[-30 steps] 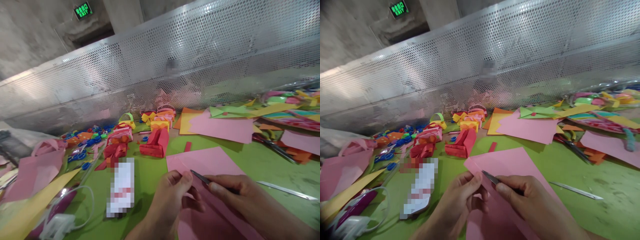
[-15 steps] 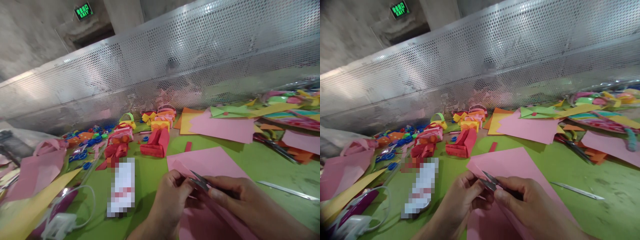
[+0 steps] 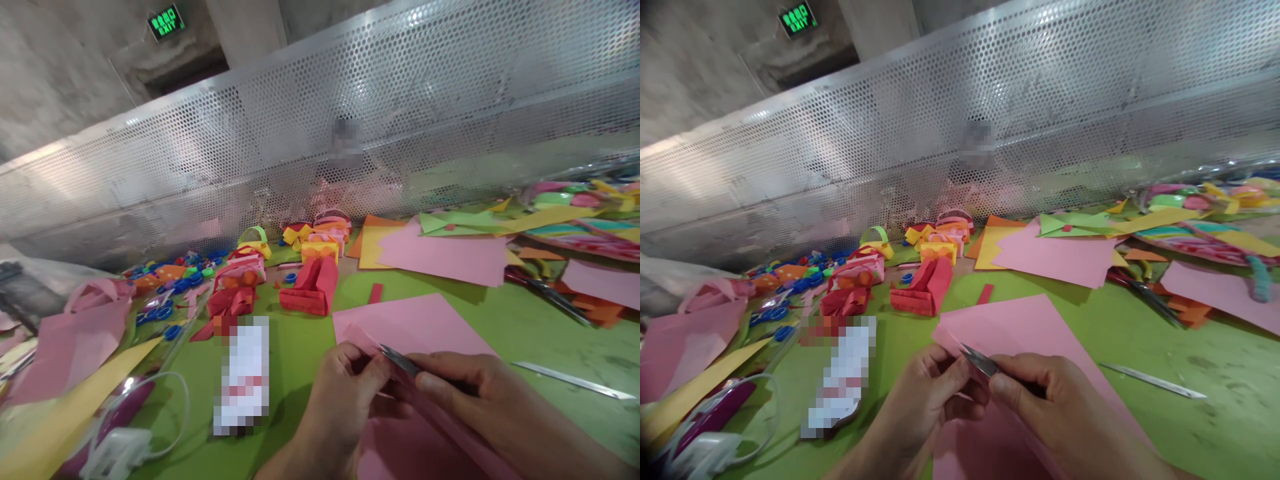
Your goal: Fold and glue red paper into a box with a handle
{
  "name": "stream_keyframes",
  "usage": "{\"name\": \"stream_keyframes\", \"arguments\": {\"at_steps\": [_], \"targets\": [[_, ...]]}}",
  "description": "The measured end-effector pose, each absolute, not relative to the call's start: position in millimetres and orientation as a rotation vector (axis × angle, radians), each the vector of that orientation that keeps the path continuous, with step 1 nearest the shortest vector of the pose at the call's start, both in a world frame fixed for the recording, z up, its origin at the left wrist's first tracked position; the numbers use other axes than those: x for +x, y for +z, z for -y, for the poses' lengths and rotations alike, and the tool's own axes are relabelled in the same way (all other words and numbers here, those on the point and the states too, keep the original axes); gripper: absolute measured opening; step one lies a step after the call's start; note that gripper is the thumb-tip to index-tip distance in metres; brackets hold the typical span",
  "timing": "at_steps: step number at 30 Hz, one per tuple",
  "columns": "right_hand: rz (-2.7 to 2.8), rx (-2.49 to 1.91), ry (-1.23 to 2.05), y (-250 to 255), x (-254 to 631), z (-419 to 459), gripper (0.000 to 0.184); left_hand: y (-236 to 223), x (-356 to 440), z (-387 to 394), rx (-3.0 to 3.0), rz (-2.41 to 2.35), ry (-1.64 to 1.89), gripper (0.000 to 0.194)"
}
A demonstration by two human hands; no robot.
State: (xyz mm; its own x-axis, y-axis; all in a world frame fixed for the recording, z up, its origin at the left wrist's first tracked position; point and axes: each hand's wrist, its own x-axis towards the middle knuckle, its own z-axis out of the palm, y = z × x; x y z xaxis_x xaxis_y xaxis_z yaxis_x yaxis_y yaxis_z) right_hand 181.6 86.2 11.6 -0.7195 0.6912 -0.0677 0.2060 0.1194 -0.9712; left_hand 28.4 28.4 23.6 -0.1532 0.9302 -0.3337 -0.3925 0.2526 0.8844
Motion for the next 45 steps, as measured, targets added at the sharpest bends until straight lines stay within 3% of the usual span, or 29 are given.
{"name": "stream_keyframes", "arguments": {"at_steps": [10, 24, 31, 45], "targets": [[1.928, -0.838, 1.719, 11.1, 182.0, -89.1, 0.026, 36.7, 25.2, -23.2, 0.596, -1.18, 1.28, 0.039], [1.843, -0.901, 1.703, 20.3, 179.2, -81.3, 0.033, 28.2, 22.2, -25.0, 0.602, -1.226, 1.302, 0.036], [1.953, -0.899, 1.658, 15.8, 181.2, -85.6, 0.032, 15.1, 25.3, -32.5, 0.554, -1.241, 1.296, 0.056], [1.884, -0.91, 1.694, 14.3, 180.6, -84.8, 0.029, 13.2, 29.4, -31.8, 0.543, -1.225, 1.335, 0.057]]}}
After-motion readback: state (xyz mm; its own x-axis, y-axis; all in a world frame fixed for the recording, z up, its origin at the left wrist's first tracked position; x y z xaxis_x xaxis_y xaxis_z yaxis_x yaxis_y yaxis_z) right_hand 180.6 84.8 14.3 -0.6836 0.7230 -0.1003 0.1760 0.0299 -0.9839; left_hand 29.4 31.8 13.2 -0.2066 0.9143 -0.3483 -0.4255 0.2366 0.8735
